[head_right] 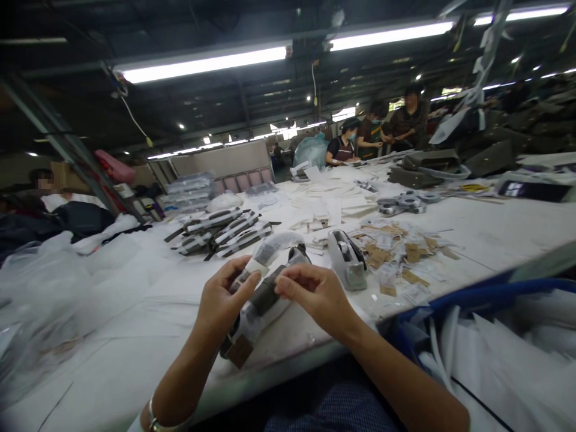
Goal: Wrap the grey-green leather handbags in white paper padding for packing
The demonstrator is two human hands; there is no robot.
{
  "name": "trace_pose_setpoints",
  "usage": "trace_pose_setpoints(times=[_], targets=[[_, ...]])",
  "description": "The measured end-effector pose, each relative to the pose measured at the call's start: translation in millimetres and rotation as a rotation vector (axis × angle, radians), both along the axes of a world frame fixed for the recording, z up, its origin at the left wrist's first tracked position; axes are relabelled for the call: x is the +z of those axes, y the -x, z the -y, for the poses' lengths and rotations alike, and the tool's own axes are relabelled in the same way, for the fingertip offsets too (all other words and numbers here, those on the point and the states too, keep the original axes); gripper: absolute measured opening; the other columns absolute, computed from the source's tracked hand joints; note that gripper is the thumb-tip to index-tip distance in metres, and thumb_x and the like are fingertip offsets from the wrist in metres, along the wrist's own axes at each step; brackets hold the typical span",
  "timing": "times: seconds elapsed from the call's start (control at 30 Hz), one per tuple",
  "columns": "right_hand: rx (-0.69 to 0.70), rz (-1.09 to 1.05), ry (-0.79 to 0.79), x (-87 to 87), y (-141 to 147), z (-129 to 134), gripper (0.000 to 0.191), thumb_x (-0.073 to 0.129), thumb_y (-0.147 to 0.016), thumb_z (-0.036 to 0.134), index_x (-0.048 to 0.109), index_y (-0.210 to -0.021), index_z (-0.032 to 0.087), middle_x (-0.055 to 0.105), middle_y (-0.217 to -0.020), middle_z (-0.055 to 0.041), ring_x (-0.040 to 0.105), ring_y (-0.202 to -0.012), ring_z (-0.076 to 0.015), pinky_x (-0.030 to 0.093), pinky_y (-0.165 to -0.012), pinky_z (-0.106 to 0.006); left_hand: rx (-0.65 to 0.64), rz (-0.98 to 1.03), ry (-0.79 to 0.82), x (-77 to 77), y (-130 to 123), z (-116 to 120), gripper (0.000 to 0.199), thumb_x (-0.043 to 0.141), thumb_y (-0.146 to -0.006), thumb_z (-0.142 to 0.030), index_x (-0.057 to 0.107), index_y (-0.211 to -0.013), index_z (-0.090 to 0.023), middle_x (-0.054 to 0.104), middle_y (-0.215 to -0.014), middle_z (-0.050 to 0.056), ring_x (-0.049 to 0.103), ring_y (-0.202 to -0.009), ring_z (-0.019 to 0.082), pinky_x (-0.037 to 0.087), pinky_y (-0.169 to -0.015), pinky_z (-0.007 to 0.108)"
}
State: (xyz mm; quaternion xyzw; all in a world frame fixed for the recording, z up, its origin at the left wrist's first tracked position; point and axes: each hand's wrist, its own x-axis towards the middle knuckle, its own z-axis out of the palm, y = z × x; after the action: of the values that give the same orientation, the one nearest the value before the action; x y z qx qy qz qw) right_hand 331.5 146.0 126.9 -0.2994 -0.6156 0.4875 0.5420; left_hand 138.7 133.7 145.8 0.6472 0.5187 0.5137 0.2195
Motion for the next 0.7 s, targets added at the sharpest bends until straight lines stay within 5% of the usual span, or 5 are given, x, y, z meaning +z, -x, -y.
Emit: trace_pose_setpoints(times=[0.3,0.63,0.7], targets=[[-0.043,0.037,0.024,-1.0,27,-18,0.029,0.074,-0.077,0.045,0.068,-0.067,0.019,0.064,-0.064,-0.0004,0.057,-0.060,-0.0142,0.047,-0.060,-0.027,-0.046,-0.050,-0.025,0.1,2,5,0.036,0.062,-0.084,-0.044,0.067,-0.112,-0.022,0.071,-0.112,0.006,0.064,-0.106,0.025,0.050,-0.095,0.036],[-0.021,0.040,-0.016,-9.6,25,-13,0.009,0.069,-0.081,0.030,0.068,-0.084,0.022,0.068,-0.075,-0.0005,0.062,-0.069,-0.0179,0.049,-0.067,-0.030,0.092,-0.099,-0.131,-23.1,5,-5,0.045,0.067,-0.073,-0.060,0.070,-0.106,-0.030,0.073,-0.108,0.001,0.067,-0.104,0.029,0.056,-0.087,0.036],[0.011,-0.021,0.004,-10.1,26,-14,0.017,0.071,-0.079,0.026,0.065,-0.095,0.025,0.068,-0.076,0.0008,0.064,-0.068,-0.0186,0.051,-0.065,-0.031,0.092,-0.110,-0.143,-25.2,2,-3,0.044,0.068,-0.072,-0.060,0.070,-0.105,-0.030,0.074,-0.106,0.001,0.068,-0.101,0.029,0.057,-0.082,0.035]])
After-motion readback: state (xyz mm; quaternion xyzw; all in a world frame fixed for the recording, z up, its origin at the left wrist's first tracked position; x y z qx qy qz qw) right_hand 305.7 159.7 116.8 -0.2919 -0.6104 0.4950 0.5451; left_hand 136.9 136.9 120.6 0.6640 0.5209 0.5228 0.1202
